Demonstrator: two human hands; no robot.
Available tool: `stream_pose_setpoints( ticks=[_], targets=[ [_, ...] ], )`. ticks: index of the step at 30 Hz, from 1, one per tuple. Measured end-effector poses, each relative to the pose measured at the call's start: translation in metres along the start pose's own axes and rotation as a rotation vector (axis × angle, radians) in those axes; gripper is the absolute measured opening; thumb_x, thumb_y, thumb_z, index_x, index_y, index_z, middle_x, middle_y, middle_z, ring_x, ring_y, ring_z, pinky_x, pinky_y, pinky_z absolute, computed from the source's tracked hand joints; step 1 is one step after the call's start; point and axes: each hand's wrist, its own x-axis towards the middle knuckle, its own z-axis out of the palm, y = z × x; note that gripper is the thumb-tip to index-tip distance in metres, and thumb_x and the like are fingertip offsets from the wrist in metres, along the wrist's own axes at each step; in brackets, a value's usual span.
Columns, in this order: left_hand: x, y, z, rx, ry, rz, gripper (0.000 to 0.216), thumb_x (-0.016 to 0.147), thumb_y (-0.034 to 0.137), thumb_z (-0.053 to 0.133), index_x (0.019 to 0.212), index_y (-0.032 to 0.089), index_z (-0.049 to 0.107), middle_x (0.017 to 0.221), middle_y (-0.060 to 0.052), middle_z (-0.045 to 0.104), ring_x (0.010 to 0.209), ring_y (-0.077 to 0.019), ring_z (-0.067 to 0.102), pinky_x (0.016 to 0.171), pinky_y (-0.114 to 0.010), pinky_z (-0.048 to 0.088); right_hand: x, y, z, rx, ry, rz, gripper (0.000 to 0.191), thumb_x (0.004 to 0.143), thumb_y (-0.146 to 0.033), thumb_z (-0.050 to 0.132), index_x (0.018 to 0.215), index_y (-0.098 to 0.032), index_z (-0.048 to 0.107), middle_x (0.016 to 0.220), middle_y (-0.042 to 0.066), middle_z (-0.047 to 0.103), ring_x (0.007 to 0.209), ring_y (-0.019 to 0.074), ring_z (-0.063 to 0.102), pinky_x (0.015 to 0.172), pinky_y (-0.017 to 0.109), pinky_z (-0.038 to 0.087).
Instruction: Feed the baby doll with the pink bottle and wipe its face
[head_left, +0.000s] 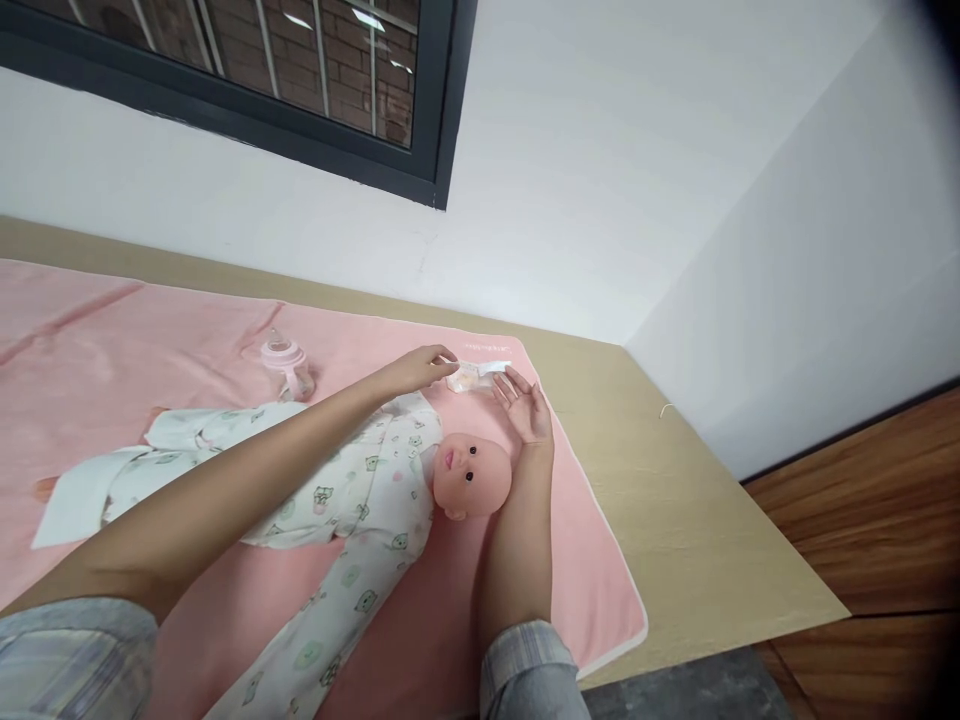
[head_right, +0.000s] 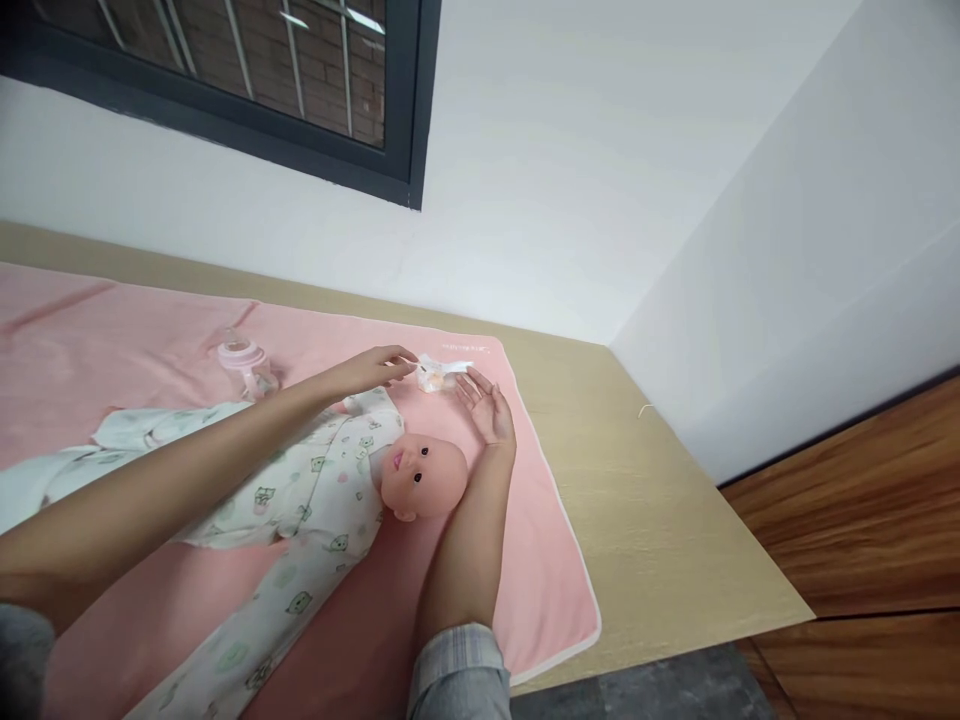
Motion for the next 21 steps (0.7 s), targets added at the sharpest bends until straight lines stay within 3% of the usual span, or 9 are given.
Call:
stream_pose_setpoints(
  ticks=[4,8,12,15,18,21],
  targets=[
    [-0.010,0.001,0.009,-0.111,0.028,0.000,0.066,0.085,0.069,0.044,0.099,0.011,0.071,0.109,-0.016,0.068,0.097,-0.0292,0.064,0.077,-0.033,0.052,-0.007,-0.017,0.017,-0.074,-0.072,0.016,0.044,0.082,-0.053,0.057,0.108,-0.019,0.068,0.129,0.008,0.062,0.127,0.0258,0.053,0.115,0.044,0.037],
    [-0.018,0.008,0.019,-0.223,0.108,0.031,0.071,0.085,0.074,0.039,0.089,0.012,0.073,0.101,-0.014,0.070,0.097,-0.0297,0.063,0.082,-0.035,0.049,-0.014,-0.033,0.037,-0.153,-0.124,0.079,0.045,0.082,-0.052,0.059,0.109,-0.018,0.068,0.128,0.009,0.063,0.127,0.0291,0.053,0.112,0.048,0.038],
    [-0.028,0.018,0.021,-0.317,0.219,0.103,0.060,0.082,0.070,0.050,0.087,0.013,0.069,0.101,-0.010,0.069,0.101,-0.0281,0.061,0.087,-0.033,0.048,-0.019,-0.041,0.046,-0.208,-0.257,0.143,0.048,0.074,-0.053,0.067,0.107,-0.018,0.069,0.128,0.010,0.063,0.128,0.0331,0.052,0.109,0.051,0.039],
    [-0.036,0.023,0.017,-0.370,0.367,0.186,0.041,0.078,0.056,0.064,0.079,0.015,0.064,0.117,-0.010,0.065,0.113,-0.0276,0.057,0.093,-0.031,0.045,-0.020,-0.040,0.044,-0.196,-0.337,0.182,0.052,0.068,-0.054,0.073,0.102,-0.016,0.071,0.127,0.012,0.063,0.128,0.0363,0.051,0.108,0.052,0.039],
    [-0.047,0.027,0.011,-0.396,0.461,0.264,0.032,0.077,0.045,0.067,0.068,0.016,0.057,0.129,-0.011,0.059,0.118,-0.0271,0.054,0.097,-0.031,0.044,-0.021,-0.034,0.034,-0.170,-0.280,0.204,0.047,0.071,-0.056,0.069,0.095,-0.015,0.072,0.127,0.014,0.062,0.128,0.0364,0.051,0.107,0.054,0.039],
    [-0.059,0.031,0.004,-0.378,0.397,0.298,0.028,0.080,0.043,0.067,0.072,0.016,0.061,0.125,-0.009,0.063,0.116,-0.0262,0.056,0.100,-0.032,0.042,-0.021,-0.021,0.021,-0.120,-0.185,0.161,0.044,0.072,-0.058,0.067,0.091,-0.018,0.072,0.131,0.013,0.060,0.123,0.0330,0.056,0.106,0.054,0.039]
  ],
)
